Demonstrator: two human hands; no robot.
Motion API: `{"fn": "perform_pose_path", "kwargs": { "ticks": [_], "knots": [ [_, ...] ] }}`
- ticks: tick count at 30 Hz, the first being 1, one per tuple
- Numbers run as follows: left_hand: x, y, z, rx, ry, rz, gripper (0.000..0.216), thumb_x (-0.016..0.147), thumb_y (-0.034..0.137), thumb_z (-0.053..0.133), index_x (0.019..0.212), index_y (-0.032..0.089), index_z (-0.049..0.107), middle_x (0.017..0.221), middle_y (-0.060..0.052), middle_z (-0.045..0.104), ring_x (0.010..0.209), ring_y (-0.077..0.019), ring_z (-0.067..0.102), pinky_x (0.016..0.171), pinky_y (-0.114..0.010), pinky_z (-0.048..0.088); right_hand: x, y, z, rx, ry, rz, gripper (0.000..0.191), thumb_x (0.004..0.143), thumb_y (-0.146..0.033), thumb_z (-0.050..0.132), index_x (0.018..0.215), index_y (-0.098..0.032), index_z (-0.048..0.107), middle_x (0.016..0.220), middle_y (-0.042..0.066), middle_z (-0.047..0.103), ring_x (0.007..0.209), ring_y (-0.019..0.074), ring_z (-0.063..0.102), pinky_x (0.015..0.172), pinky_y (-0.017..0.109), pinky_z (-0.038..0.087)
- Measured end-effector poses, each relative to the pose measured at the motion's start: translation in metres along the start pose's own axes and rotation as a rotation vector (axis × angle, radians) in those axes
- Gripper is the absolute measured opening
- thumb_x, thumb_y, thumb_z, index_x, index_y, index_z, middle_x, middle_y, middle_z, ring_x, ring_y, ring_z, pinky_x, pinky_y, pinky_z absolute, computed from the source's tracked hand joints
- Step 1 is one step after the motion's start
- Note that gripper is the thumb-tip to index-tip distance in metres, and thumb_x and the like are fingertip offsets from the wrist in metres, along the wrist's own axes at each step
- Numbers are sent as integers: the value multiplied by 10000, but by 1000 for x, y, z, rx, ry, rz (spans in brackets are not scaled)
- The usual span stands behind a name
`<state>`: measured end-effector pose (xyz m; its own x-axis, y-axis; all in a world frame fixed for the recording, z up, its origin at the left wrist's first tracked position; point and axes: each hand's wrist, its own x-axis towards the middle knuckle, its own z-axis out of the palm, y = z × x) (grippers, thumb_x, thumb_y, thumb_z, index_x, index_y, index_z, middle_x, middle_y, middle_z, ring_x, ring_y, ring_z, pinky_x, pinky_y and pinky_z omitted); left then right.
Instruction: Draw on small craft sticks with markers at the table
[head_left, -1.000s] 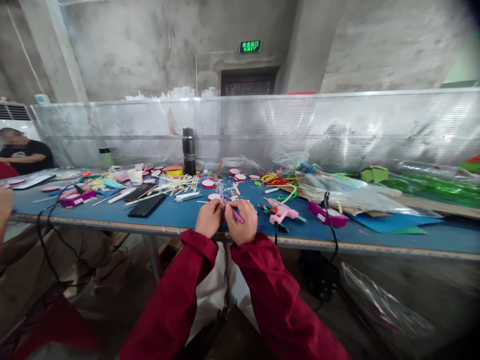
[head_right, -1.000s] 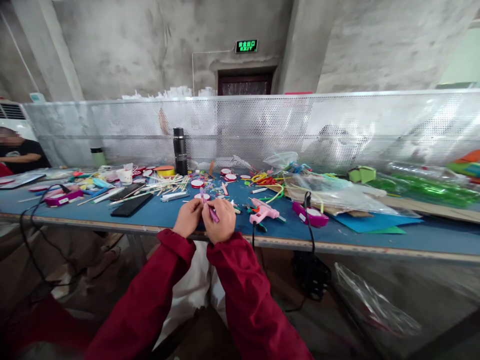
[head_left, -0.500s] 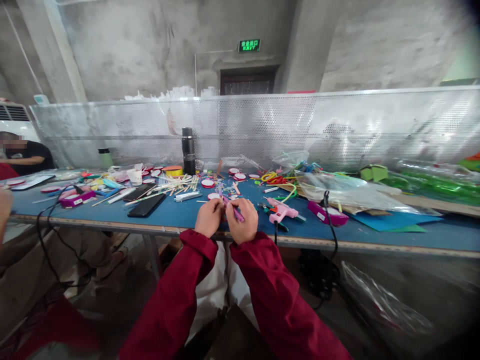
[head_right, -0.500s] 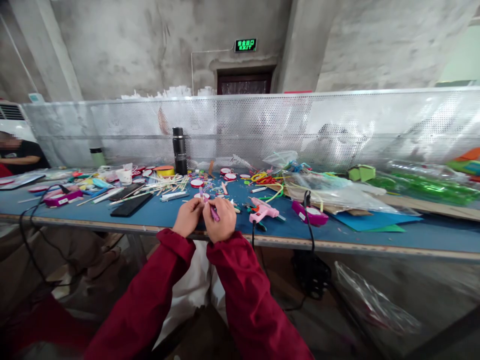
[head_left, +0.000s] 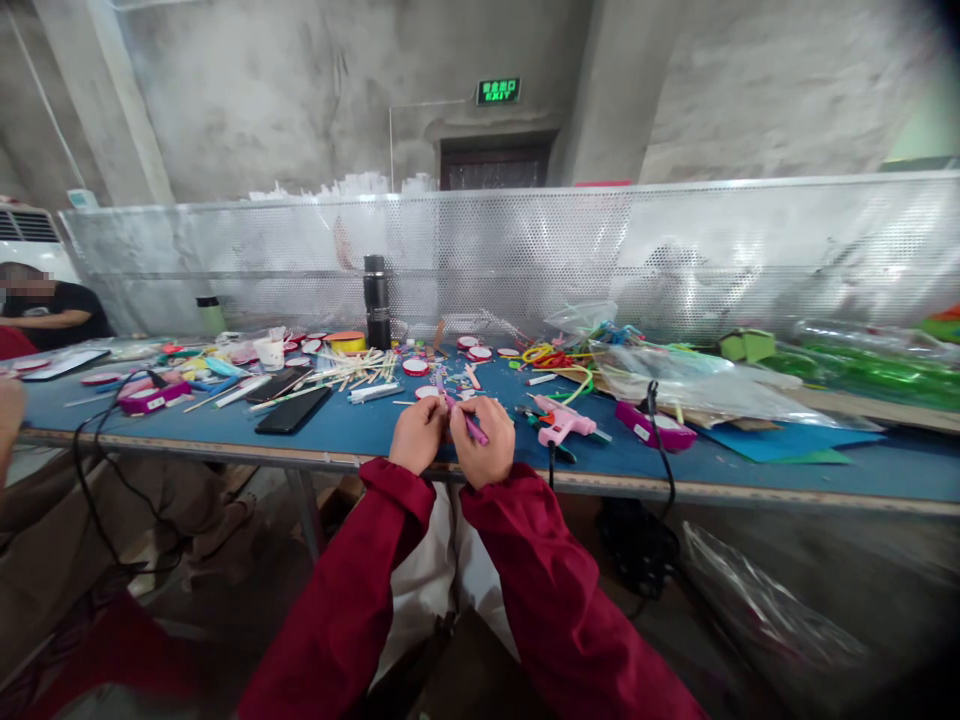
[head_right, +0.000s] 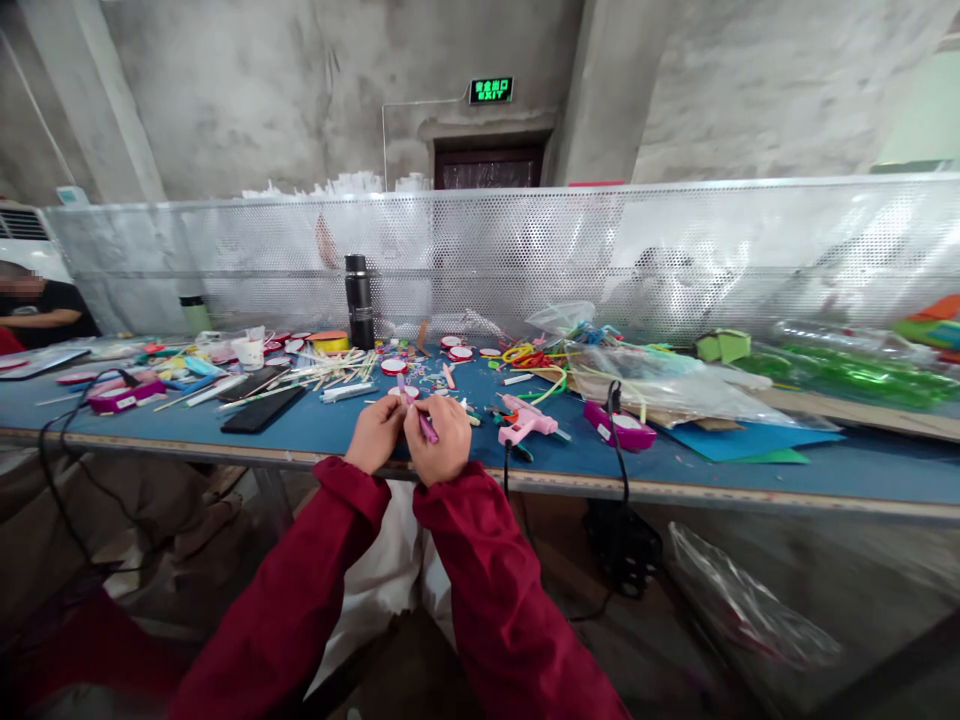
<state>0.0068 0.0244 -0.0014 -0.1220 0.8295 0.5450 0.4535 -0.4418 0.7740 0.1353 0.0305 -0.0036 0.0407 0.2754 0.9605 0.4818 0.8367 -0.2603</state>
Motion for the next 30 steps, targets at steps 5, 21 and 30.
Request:
{"fn": "perform_pose_path", "kwargs": {
  "ticks": [5, 21, 30],
  "knots": [
    [1, 0, 0, 15, 15, 4, 229, 934, 238, 519, 739, 185, 627, 687, 3, 616, 653, -144, 521, 633, -244, 387, 0, 0, 1, 6, -27, -25, 145, 936, -228, 591, 795, -251, 615, 764, 20, 697, 771, 206, 638, 779, 351, 499],
    [0, 2, 0, 9, 12, -25, 232, 932, 301, 521, 762, 199, 640, 667, 3, 618, 629, -151, 527, 622, -243, 389, 0, -1, 0, -17, -1, 12, 157, 940, -223, 579, 787, -248, 604, 761, 25, 697, 771, 213, 632, 779, 360, 487],
    [1, -1, 0, 12, 15, -6, 233, 928, 266, 530, 731, 192, 631, 654, 8, 609, 629, -143, 517, 620, -239, 388, 0, -1, 0, -8, -17, -15, 160, 935, -229, 588, 778, -251, 608, 749, 18, 692, 763, 206, 632, 770, 351, 489]
  ]
}}
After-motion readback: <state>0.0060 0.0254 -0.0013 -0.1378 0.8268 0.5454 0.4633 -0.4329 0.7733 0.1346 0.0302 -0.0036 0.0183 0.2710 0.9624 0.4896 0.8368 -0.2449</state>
